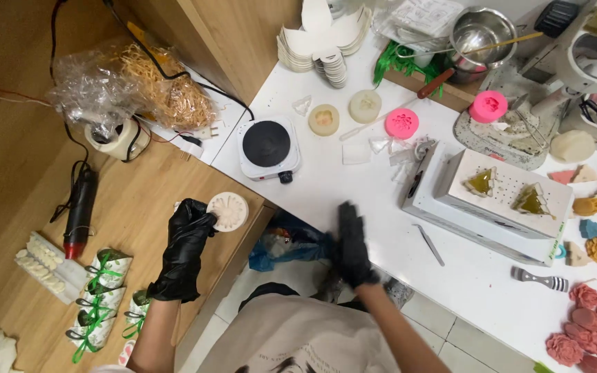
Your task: The recorder cleans and prepares small decorative wax shapes for candle making using a small scraping tool.
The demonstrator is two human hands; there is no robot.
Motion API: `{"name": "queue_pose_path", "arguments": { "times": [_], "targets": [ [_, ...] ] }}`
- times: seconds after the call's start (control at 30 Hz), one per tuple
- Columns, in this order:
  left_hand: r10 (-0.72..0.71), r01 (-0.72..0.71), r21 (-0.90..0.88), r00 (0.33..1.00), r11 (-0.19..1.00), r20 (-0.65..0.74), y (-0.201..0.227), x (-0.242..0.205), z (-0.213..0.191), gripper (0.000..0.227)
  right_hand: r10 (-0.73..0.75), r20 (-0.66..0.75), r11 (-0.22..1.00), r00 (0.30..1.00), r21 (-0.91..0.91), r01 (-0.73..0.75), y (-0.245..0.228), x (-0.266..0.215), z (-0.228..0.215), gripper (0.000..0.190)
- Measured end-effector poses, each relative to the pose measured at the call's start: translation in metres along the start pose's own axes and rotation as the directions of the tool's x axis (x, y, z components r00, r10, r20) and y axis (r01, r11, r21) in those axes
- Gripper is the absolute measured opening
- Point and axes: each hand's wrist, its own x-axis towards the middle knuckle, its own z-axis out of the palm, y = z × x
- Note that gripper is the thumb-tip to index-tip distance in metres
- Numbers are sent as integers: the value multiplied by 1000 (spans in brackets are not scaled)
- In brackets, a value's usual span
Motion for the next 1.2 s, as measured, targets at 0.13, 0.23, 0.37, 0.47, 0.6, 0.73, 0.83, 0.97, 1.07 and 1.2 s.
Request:
{"name": "queue_pose_path", "arguments": {
  "times": [0.13,0.23,0.37,0.47,0.6,0.73,0.83,0.97,1.07,1.2],
  "targets": [
    [71,-70,-54,997,996,18,6,-7,-2,11,185,-194,922,963,-306,-238,31,63,-38,80],
    [44,-44,-71,999,996,-10,14,-12,4,11,165,-123,898,978,-391,-201,14,87,-19,82],
    [-6,5,-92,1000,996,-14,5,-13,10,11,-176,41,951,984,-250,180,-31,59,15,80],
    [-30,32,-131,999,991,16,6,-16,21,11,-386,122,913,914,-88,397,-53,24,13,71],
    [-60,69,-142,996,987,66,4,-16,44,9,-89,207,996,974,18,87,-39,5,-12,63],
    [-126,145,-175,985,974,118,5,-13,73,17,232,-311,934,922,-194,-301,25,26,-25,67],
    [-92,147,-275,975,950,203,13,-9,103,30,-39,-191,965,981,-262,-12,16,29,-8,76],
    [-83,176,-271,943,946,321,-19,15,146,38,153,429,977,890,69,-201,-36,15,-36,57],
    [-95,168,-123,885,978,456,-45,39,196,38,322,645,602,693,425,-675,-23,-29,-65,39],
    [146,-324,183,770,928,621,-91,73,280,42,601,422,449,679,525,-723,39,-124,-90,27]
  ]
}}
